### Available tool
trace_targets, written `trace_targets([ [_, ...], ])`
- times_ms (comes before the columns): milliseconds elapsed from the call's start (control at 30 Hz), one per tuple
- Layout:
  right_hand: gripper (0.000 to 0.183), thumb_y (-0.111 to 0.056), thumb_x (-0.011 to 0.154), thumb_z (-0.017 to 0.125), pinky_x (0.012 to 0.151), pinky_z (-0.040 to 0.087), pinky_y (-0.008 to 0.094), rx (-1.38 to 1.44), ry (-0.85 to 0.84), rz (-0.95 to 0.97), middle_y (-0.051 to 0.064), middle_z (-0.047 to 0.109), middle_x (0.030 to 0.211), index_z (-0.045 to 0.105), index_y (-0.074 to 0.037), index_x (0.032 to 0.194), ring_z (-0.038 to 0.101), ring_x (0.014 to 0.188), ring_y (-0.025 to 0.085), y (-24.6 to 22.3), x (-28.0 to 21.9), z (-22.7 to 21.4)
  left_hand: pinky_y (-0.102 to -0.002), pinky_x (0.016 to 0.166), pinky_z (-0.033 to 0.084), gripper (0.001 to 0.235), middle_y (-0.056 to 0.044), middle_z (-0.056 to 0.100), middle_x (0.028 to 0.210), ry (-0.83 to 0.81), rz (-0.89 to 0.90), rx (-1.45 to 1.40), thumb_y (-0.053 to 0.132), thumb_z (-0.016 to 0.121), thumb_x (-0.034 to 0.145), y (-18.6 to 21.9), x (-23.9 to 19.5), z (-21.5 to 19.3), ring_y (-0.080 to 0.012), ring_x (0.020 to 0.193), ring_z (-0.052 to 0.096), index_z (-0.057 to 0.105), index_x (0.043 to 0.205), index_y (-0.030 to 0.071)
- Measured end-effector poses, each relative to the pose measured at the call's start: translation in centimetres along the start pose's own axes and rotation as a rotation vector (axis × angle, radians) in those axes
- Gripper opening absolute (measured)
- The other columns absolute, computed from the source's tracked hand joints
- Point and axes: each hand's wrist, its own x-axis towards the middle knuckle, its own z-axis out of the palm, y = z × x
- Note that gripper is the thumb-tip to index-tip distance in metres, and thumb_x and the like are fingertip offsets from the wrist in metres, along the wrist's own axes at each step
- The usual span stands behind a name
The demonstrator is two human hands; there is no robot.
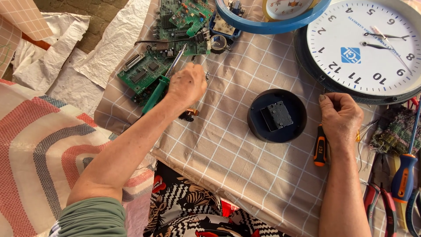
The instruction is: The person assembles a small round clock by inserting a battery into the back casing and attaching the clock face. They then use a screwdriver to secure the back cover with screws.
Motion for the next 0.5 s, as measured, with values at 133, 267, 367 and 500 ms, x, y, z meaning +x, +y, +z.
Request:
trace_targets([
  [133,0.005,-0.014,0.108,0.079,0.07,0.049,0.024,0.006,0.0,-0.018,-0.001,0.07,0.096,0.077,-0.01,0.11,0.059,0.084,0.009,0.1,0.0,0.1,-0.031,0.057,0.063,0.01,-0.012,0.064,0.088,0.002,-0.003,-0.233,0.011,0.068,0.1,2.4,-1.2,-1.3,-0.0195,0.064,0.064,0.064,0.095,0.004],
  [267,0.006,-0.015,0.108,0.079,0.068,0.049,0.024,0.0,-0.001,-0.016,-0.001,0.069,0.095,0.077,-0.01,0.11,0.059,0.083,0.009,0.0,-0.1,-0.1,-0.033,0.055,0.058,0.012,-0.011,0.065,0.089,0.035,-0.021,-0.352,0.013,0.06,0.105,1.5,-0.9,-0.3,-0.0217,0.065,0.063,0.067,0.101,0.004],
  [367,0.005,-0.014,0.109,0.079,0.068,0.049,0.023,0.015,-0.006,-0.006,-0.001,0.069,0.096,0.076,-0.01,0.11,0.059,0.083,0.009,-0.3,-0.2,-0.1,-0.026,0.054,0.059,0.013,-0.011,0.066,0.092,0.084,-0.035,-0.373,0.01,0.063,0.104,0.9,-0.8,-1.0,-0.0171,0.064,0.064,0.07,0.112,0.004],
  [500,0.004,-0.013,0.108,0.079,0.067,0.048,0.023,0.025,-0.007,-0.004,-0.001,0.068,0.095,0.076,-0.01,0.109,0.057,0.082,0.008,0.0,0.0,0.0,-0.03,0.062,0.065,0.033,-0.013,0.065,0.103,0.049,-0.06,-0.225,0.008,0.068,0.099,0.2,-0.2,-0.4,-0.0182,0.067,0.066,0.069,0.132,0.008],
])
